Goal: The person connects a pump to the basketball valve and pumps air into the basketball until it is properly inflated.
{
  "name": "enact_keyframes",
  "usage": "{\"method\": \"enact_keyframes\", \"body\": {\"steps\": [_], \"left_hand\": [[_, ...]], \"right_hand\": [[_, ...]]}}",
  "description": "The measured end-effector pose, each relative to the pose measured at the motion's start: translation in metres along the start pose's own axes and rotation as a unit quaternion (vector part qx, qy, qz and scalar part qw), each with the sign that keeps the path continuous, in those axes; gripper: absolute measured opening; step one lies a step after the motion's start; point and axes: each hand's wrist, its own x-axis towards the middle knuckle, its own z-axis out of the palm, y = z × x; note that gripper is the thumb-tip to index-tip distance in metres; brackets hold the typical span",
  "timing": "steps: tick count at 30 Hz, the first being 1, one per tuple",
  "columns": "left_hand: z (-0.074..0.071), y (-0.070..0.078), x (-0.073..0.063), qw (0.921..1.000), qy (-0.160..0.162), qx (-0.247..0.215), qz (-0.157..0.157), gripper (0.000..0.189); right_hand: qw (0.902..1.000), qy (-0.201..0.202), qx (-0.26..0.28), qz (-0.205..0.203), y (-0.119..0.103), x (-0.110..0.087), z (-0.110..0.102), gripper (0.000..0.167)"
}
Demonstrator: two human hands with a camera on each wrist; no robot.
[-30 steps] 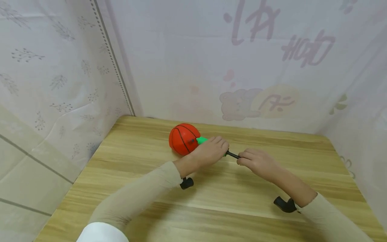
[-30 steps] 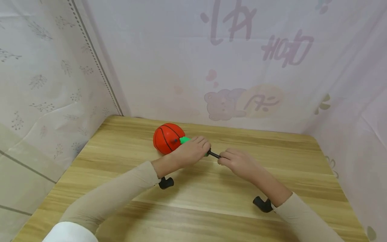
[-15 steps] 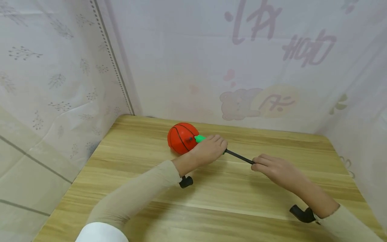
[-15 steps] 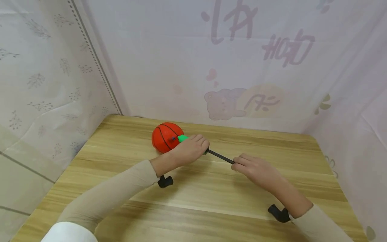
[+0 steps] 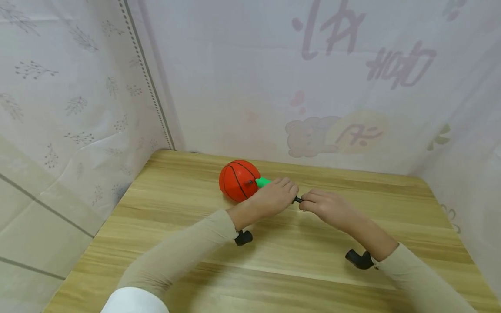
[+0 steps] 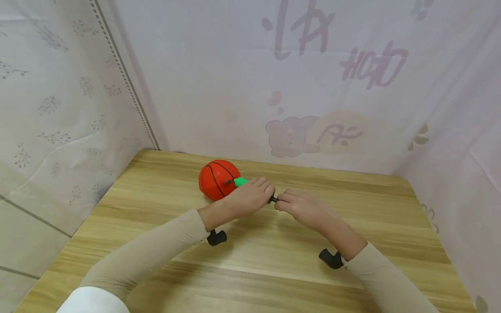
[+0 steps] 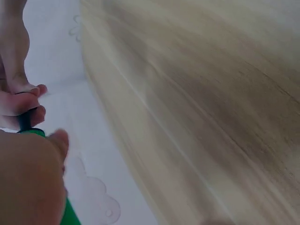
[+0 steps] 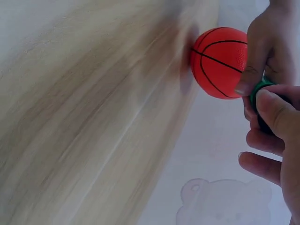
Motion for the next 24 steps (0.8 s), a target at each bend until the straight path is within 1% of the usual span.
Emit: {"method": "enact_keyframes", "body": {"steps": [1,2,4,7,8,9,10,12,16,20,24], "left_hand": [[-0.001,0.000,-0.001,1.0000,-0.003,-0.002,0.002,0.011],[-0.002,-0.001,-0.002,1.0000,-0.005,-0.004,0.002,0.011],[-0.002,-0.002,-0.003,0.9999,-0.010,-0.007,0.003,0.010],[-0.002,-0.004,-0.006,0.9999,-0.012,-0.009,0.003,0.010],[-0.002,-0.005,-0.006,0.9999,-0.012,-0.012,0.002,0.010],[-0.001,-0.005,-0.007,0.9998,-0.013,-0.016,0.002,0.009],[-0.001,-0.006,-0.007,0.9997,-0.014,-0.020,0.002,0.009],[-0.001,-0.007,-0.008,0.9996,-0.013,-0.025,0.004,0.010],[-0.001,-0.008,-0.008,0.9997,-0.013,-0.023,0.005,0.009],[-0.001,-0.005,-0.005,1.0000,-0.001,-0.004,0.006,0.006],[-0.001,0.000,-0.002,0.9998,0.007,0.020,0.004,0.009]], "right_hand": [[1.0000,0.002,-0.002,-0.002,-0.001,0.000,0.000,0.010],[1.0000,0.005,-0.003,-0.004,-0.001,-0.001,0.000,0.004],[1.0000,0.007,-0.001,-0.005,-0.003,-0.005,-0.003,0.008],[0.9996,0.025,-0.002,-0.014,-0.006,-0.017,-0.008,0.030],[0.9994,0.031,-0.001,-0.017,-0.007,-0.022,-0.011,0.035],[0.9992,0.036,0.001,-0.019,-0.009,-0.026,-0.014,0.034],[0.9990,0.041,-0.001,-0.020,-0.010,-0.031,-0.016,0.042],[0.9988,0.045,-0.002,-0.019,-0.012,-0.041,-0.022,0.041],[0.9992,0.039,-0.008,-0.011,-0.015,-0.054,-0.032,0.043],[0.9995,0.028,-0.010,-0.006,-0.016,-0.055,-0.035,0.044],[0.9998,0.011,-0.016,0.002,-0.014,-0.044,-0.030,0.046]]}}
